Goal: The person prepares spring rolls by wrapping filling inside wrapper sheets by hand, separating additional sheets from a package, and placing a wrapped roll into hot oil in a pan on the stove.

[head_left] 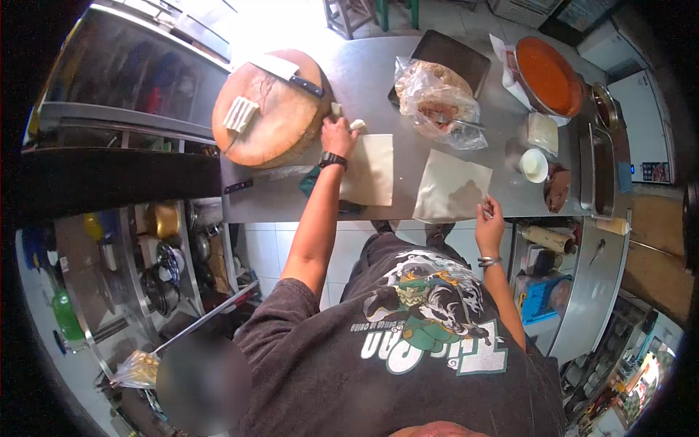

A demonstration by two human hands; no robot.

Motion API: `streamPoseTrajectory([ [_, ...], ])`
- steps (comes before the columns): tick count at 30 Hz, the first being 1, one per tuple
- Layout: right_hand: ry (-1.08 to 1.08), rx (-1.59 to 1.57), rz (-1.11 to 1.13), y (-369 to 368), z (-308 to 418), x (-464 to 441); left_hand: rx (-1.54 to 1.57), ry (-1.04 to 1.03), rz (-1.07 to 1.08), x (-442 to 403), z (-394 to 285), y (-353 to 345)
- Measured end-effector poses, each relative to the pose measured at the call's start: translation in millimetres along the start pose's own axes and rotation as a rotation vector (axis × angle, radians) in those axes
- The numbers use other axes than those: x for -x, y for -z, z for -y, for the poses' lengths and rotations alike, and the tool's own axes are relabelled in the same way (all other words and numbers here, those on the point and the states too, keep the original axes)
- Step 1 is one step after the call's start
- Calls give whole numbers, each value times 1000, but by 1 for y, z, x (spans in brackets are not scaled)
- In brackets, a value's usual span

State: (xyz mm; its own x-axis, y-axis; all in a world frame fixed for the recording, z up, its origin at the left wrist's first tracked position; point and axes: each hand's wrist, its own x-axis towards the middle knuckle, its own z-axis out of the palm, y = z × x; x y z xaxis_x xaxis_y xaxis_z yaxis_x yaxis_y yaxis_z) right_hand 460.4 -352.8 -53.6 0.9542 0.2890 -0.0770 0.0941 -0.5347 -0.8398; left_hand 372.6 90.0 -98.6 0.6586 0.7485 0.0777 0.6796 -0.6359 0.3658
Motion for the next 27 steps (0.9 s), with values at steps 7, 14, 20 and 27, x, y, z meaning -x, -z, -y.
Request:
streamPoseTrajectory([
  [7, -92, -79, -28, -12, 5, 25, 99, -115, -106, -3, 9, -3],
  [14, -10, -182, -41, -38, 22, 28, 416, -63, -178, -15, -6, 9],
  [20, -201, -461, 330, -65, 117, 12, 2017, 277, 618, 19, -58, 73],
  [27, -358, -1068, 602, -90, 212, 6, 2459, 241, 1250, 109, -81, 127],
])
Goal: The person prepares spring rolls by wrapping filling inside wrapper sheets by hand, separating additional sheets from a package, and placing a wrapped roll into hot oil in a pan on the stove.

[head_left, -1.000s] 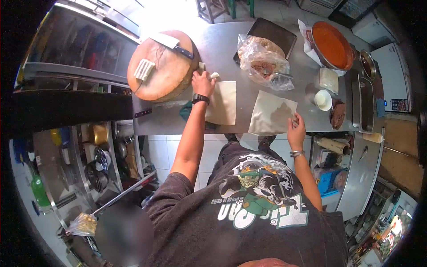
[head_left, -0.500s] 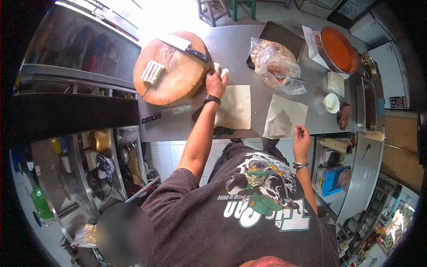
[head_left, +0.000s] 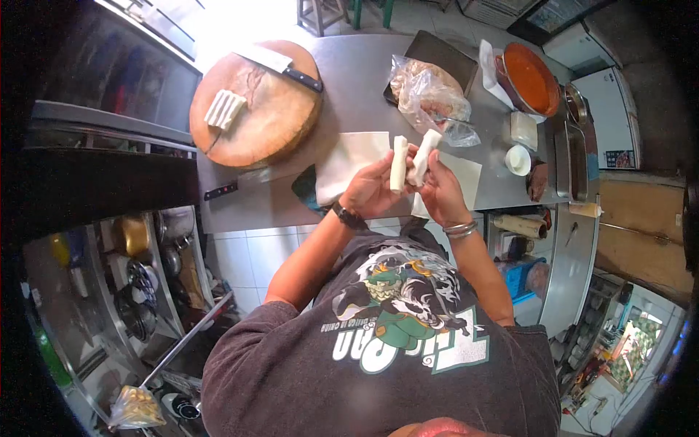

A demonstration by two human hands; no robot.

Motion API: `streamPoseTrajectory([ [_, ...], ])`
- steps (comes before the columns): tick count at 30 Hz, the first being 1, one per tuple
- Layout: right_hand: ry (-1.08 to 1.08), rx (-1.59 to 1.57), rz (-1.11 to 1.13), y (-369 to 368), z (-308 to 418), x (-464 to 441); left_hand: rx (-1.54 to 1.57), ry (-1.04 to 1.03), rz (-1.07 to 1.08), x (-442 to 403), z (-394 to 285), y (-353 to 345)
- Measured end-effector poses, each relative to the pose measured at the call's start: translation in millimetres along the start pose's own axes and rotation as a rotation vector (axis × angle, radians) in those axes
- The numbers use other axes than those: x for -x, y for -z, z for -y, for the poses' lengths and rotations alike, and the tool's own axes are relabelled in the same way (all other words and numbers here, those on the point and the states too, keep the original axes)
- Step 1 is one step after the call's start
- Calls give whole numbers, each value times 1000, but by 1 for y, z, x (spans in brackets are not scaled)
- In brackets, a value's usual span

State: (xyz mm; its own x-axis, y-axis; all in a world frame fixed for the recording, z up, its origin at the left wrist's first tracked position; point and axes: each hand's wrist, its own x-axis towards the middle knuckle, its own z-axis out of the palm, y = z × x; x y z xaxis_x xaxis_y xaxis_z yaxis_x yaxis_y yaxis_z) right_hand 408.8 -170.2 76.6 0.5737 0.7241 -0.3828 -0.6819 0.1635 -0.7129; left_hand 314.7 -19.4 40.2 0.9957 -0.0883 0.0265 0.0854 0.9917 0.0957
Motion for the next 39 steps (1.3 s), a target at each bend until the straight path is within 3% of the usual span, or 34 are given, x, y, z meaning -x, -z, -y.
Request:
streamPoseTrajectory([
  [4, -10, -23, -8, -25, 7, 8, 72, 1, -103, 23, 11, -11],
  [6, 107, 65, -139, -20, 3, 9, 131, 2, -126, 31, 12, -7],
  [8, 112, 45, -175, -12, 4, 13, -28, 71, -281, 38, 13, 1],
  [10, 101, 0, -218, -5, 5, 21, -43, 39, -319, 42, 13, -6],
  [12, 104, -30, -264, -4, 2, 29, -275, -50, -418, 48, 17, 4],
  [14, 118, 16, -267, -3, 0, 39, -274, -80, -401, 51, 21, 5],
  [16, 123, 1, -240, -4, -1, 52, -468, -157, -397, 53, 22, -5],
  [21, 115, -20, -219, -10, -5, 88, -468, -162, -315, 62, 23, -32],
  [23, 114, -80, -214, -9, -12, 102, -66, -43, -430, 68, 25, -34],
  [24, 125, -87, -215, -10, -16, 111, -76, -34, -427, 70, 29, -32],
  [26, 139, -91, -209, -12, -25, 128, 253, 21, -511, 75, 36, -26],
  [30, 173, -88, -232, -17, -56, 171, 277, 3, -575, 91, 53, -42],
  [34, 185, -156, -285, -23, -97, 225, 411, 95, -399, 124, 70, -40],
  [38, 227, -217, -340, -19, -144, 280, 195, 24, -539, 166, 91, -59],
  [39, 235, -222, -361, -19, -158, 296, 83, 39, -436, 174, 96, -55],
])
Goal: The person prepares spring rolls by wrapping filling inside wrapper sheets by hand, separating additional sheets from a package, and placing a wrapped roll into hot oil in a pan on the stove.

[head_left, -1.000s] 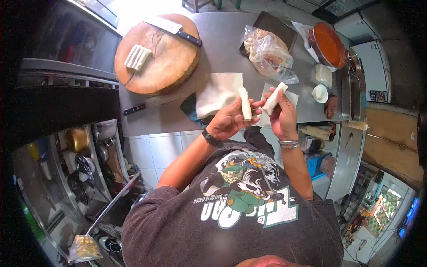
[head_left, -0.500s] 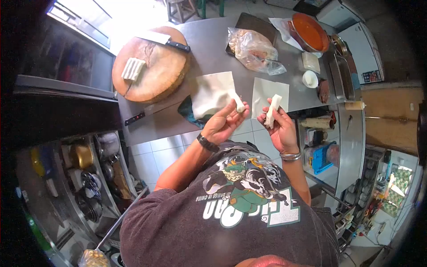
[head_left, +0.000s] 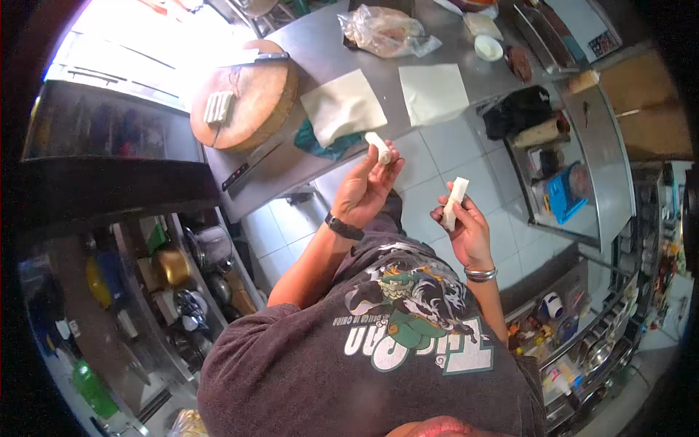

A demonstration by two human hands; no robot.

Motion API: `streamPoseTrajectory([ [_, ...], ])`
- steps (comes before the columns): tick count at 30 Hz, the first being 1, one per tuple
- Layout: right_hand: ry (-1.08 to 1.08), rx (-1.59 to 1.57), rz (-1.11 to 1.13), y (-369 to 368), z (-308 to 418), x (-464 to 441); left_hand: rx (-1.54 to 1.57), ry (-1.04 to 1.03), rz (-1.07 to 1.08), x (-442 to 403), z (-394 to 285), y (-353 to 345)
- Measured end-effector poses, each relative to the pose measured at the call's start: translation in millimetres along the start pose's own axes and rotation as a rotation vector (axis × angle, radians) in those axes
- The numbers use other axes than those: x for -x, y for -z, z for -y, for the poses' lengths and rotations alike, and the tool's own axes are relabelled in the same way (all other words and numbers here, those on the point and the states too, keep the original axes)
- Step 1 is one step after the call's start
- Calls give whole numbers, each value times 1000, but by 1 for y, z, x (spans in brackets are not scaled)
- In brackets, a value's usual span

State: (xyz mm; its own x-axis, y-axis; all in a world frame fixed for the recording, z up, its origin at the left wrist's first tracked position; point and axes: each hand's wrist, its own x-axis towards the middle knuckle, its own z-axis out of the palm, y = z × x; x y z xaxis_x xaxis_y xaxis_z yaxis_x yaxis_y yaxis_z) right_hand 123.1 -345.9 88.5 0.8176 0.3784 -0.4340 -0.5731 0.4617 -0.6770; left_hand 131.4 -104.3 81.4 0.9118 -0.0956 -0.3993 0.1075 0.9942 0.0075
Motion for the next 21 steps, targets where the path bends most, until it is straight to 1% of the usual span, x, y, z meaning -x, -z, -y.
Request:
streamPoseTrajectory([
  [1, -3, -16, -10, 8, -9, 18, -10, 9, -13, 11, 7, 6],
  [3, 23, -63, -103, 20, -22, 43, -656, -226, 13, 22, 15, 8],
  [4, 37, -83, -122, 26, -28, 55, -821, -321, -10, 29, 20, 9],
  [5, 49, -91, -121, 32, -33, 65, -832, -318, 1, 33, 20, 12],
  [7, 85, -143, -180, 44, -42, 84, -1224, -463, 3, 41, 22, 13],
  [8, 104, -165, -205, 49, -46, 93, -1216, -529, 57, 42, 25, 13],
  [9, 113, -170, -213, 53, -48, 100, -1219, -520, 66, 43, 25, 12],
  [11, 151, -199, -258, 55, -51, 110, -1586, -732, 93, 42, 21, 12],
  [12, 169, -186, -282, 51, -49, 114, -1587, -725, 106, 43, 20, 7],
  [14, 201, -189, -302, 48, -51, 115, -1732, -914, 207, 43, 17, -5],
  [15, 220, -187, -316, 47, -52, 116, -1730, -908, 220, 44, 15, -11],
  [17, 237, -200, -320, 42, -55, 112, -1813, -1021, 311, 44, 8, -20],
  [21, 248, -226, -304, 21, -62, 96, -1820, -1067, 378, 41, -14, -18],
])
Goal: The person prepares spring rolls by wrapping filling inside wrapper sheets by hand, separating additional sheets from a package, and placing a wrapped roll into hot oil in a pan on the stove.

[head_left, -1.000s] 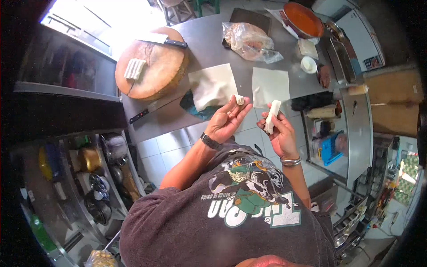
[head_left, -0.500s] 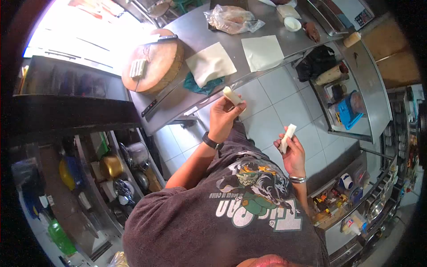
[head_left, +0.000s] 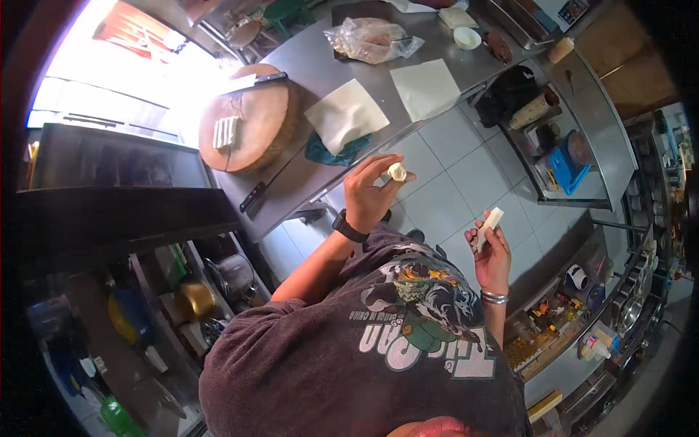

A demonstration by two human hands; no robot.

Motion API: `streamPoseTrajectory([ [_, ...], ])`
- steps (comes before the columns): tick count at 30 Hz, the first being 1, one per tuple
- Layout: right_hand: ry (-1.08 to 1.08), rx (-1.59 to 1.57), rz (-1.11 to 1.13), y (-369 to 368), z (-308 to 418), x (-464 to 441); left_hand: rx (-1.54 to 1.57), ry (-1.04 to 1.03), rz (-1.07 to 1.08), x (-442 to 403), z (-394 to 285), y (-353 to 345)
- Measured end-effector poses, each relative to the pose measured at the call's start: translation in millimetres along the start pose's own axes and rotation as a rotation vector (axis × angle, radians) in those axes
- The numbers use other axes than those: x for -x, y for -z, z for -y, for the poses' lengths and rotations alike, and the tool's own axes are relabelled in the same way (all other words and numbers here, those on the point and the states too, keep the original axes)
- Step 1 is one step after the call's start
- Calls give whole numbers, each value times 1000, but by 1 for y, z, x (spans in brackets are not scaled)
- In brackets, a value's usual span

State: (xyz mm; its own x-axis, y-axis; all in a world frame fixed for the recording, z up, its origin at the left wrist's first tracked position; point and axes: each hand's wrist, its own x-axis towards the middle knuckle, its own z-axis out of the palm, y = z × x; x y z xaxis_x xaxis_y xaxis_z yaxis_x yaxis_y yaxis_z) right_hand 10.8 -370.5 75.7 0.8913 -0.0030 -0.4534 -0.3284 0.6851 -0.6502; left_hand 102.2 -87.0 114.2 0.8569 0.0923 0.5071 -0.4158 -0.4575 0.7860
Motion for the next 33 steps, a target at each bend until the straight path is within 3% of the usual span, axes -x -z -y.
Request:
streamPoseTrajectory([
  [2, -6, 14, -3, -13, -8, -6, 297, 323, 19, 1, 5, 8],
  [3, -11, 15, 9, -18, -11, -9, 295, 323, 17, -1, 9, 13],
  [5, -17, 18, 20, -28, -18, -14, 776, 611, 52, -4, 18, 23],
  [6, -20, 12, 10, -34, -20, -16, 775, 612, 49, -3, 23, 28],
  [8, -20, 8, 5, -47, -23, -18, 1189, 798, 44, -4, 33, 37],
  [9, -17, 17, 3, -53, -25, -19, 1233, 839, 38, -4, 36, 43],
  [19, -17, 81, 19, -96, -58, -27, 1384, 834, -3, -13, 69, 91],
  [22, -11, 118, -30, -115, -67, -26, 1446, 937, -60, -13, 82, 103],
  [33, -54, 101, 69, -122, -97, -31, 1534, 917, 7, -8, 110, 133],
])
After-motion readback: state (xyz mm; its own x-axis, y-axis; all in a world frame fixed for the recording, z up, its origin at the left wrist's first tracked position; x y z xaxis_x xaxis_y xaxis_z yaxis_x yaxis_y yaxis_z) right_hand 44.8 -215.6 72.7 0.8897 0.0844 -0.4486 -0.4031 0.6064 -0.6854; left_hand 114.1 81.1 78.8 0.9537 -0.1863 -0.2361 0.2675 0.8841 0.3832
